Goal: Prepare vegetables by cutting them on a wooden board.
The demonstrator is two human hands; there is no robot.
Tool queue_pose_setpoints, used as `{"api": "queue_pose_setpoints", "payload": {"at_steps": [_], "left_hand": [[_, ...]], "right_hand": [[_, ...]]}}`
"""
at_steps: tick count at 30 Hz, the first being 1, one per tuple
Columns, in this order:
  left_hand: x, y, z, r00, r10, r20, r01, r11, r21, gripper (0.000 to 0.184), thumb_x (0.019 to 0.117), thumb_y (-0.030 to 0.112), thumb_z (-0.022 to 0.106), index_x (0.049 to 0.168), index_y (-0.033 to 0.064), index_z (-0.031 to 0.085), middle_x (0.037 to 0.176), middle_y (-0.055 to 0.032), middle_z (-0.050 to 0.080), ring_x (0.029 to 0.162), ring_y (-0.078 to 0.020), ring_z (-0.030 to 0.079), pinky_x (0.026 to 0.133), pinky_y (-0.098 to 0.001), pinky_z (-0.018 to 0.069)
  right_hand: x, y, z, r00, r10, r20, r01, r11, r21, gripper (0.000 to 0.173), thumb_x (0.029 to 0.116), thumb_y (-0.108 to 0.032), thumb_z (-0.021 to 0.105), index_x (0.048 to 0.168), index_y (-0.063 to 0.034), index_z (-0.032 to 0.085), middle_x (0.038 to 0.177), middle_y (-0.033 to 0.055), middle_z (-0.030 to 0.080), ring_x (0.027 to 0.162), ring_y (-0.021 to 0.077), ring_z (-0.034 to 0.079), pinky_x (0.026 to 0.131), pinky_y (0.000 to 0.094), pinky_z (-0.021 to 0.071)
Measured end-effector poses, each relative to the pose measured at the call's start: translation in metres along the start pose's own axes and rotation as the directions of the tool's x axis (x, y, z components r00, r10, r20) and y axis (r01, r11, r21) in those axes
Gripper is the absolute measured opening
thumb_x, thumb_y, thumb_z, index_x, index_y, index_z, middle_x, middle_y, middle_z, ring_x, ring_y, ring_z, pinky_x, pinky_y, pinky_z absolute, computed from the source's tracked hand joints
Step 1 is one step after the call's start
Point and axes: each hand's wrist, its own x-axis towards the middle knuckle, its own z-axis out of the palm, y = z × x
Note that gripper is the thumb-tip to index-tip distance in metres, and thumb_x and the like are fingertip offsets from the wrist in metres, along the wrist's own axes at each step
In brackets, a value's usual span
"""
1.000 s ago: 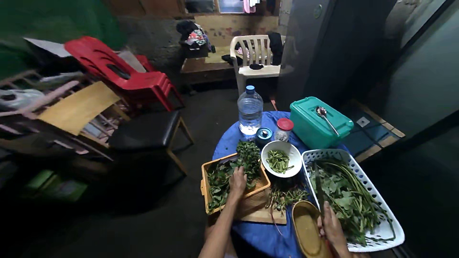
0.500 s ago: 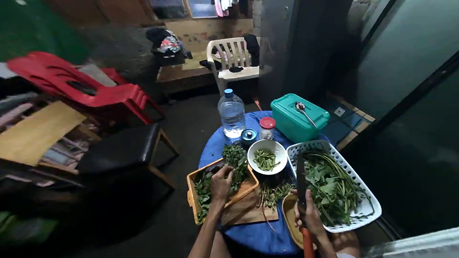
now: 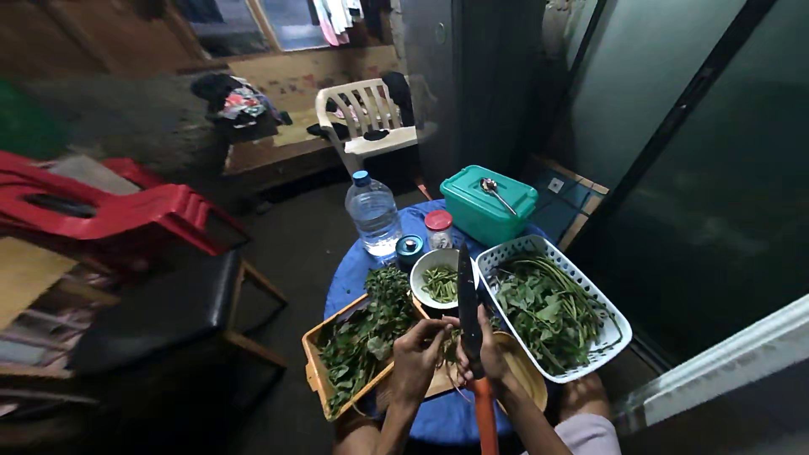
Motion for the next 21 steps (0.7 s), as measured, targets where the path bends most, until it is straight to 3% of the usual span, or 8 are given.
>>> {"api": "queue_pose_setpoints", "payload": {"at_steps": [2,3,7,9,12,16,19,21], "left_hand": [[-0.002,0.004,0.003,1.0,-0.025,0.014,0.026,0.997,-0.078,0.009,0.0916,0.005,0.072,0.1,0.0027,0.076,0.094,-0.0024,0.079,0.079,-0.0086,0.075,0.073,-0.0246,0.0637],[-0.003,0.005,0.004,0.998,-0.051,0.02,0.053,0.992,-0.111,0.009,0.0916,0.005,0.073,0.1,0.0021,0.075,0.093,-0.0033,0.078,0.078,-0.0102,0.075,0.073,-0.0258,0.0639],[-0.004,0.009,0.006,0.984,-0.168,0.052,0.175,0.952,-0.253,0.009,0.0927,0.003,0.071,0.1,-0.002,0.072,0.091,-0.0086,0.077,0.077,-0.0158,0.075,0.073,-0.0307,0.0646],[-0.006,0.008,0.007,0.985,-0.17,0.036,0.174,0.953,-0.247,0.009,0.0924,0.002,0.071,0.1,-0.0024,0.071,0.091,-0.0082,0.078,0.076,-0.0157,0.075,0.073,-0.0307,0.065],[-0.012,0.0,0.012,0.996,-0.092,0.011,0.093,0.985,-0.148,0.01,0.0909,0.005,0.073,0.1,0.0001,0.074,0.093,-0.0048,0.078,0.073,-0.0122,0.074,0.068,-0.0274,0.0643],[-0.016,-0.008,0.019,1.0,-0.007,-0.005,0.006,0.994,-0.111,0.01,0.0894,0.004,0.074,0.099,0.0007,0.074,0.093,-0.0038,0.076,0.076,-0.0088,0.073,0.068,-0.0238,0.063],[-0.024,-0.017,0.026,0.973,0.23,0.007,-0.23,0.973,0.002,0.009,0.091,0.004,0.071,0.097,-0.0021,0.075,0.102,-0.0092,0.075,0.091,-0.0087,0.073,0.08,-0.0212,0.0617],[-0.034,-0.02,0.034,0.927,0.373,0.041,-0.375,0.922,0.1,0.011,0.0955,0.008,0.068,0.099,0.0014,0.075,0.106,-0.0104,0.074,0.101,-0.0095,0.071,0.091,-0.0209,0.0579]], "right_hand": [[-0.005,0.003,-0.002,0.997,0.077,-0.008,-0.076,0.994,0.08,0.087,0.0956,-0.071,-0.008,0.089,-0.0139,0.058,0.048,-0.0011,0.053,0.038,0.0103,0.053,0.042,0.0261,0.0503],[-0.007,0.004,-0.005,0.996,0.091,0.019,-0.093,0.988,0.125,0.088,0.0945,-0.073,-0.008,0.081,-0.0145,0.056,0.048,-0.0011,0.053,0.039,0.0105,0.053,0.043,0.0262,0.0502],[-0.009,0.01,-0.015,0.982,0.092,0.166,-0.134,0.955,0.265,0.09,0.0904,-0.083,0.002,0.069,-0.0177,0.059,0.049,-0.0017,0.053,0.039,0.0099,0.053,0.042,0.0264,0.0485],[-0.009,0.01,-0.015,0.982,0.112,0.153,-0.147,0.96,0.24,0.09,0.091,-0.081,-0.002,0.071,-0.0169,0.058,0.049,-0.0012,0.053,0.039,0.0104,0.053,0.042,0.0266,0.0491],[-0.008,0.011,-0.014,0.991,0.113,0.072,-0.121,0.986,0.119,0.089,0.0943,-0.072,-0.01,0.083,-0.0137,0.056,0.048,-0.0002,0.052,0.039,0.0114,0.053,0.042,0.0272,0.0506],[-0.007,0.015,-0.012,0.995,0.096,0.0,-0.096,0.995,0.038,0.089,0.0968,-0.067,-0.011,0.077,-0.0119,0.056,0.049,0.0002,0.052,0.039,0.0108,0.051,0.041,0.0255,0.0488],[-0.006,0.012,-0.006,0.987,0.036,-0.159,-0.039,0.999,-0.02,0.08,0.1027,-0.06,-0.006,0.085,-0.0104,0.054,0.05,-0.0005,0.05,0.038,0.0082,0.048,0.038,0.0223,0.0454],[-0.003,0.01,-0.006,0.954,-0.031,-0.297,-0.008,0.992,-0.13,0.074,0.1065,-0.055,0.0,0.092,-0.0092,0.055,0.056,-0.0009,0.052,0.043,0.0078,0.05,0.042,0.0238,0.0464]]}}
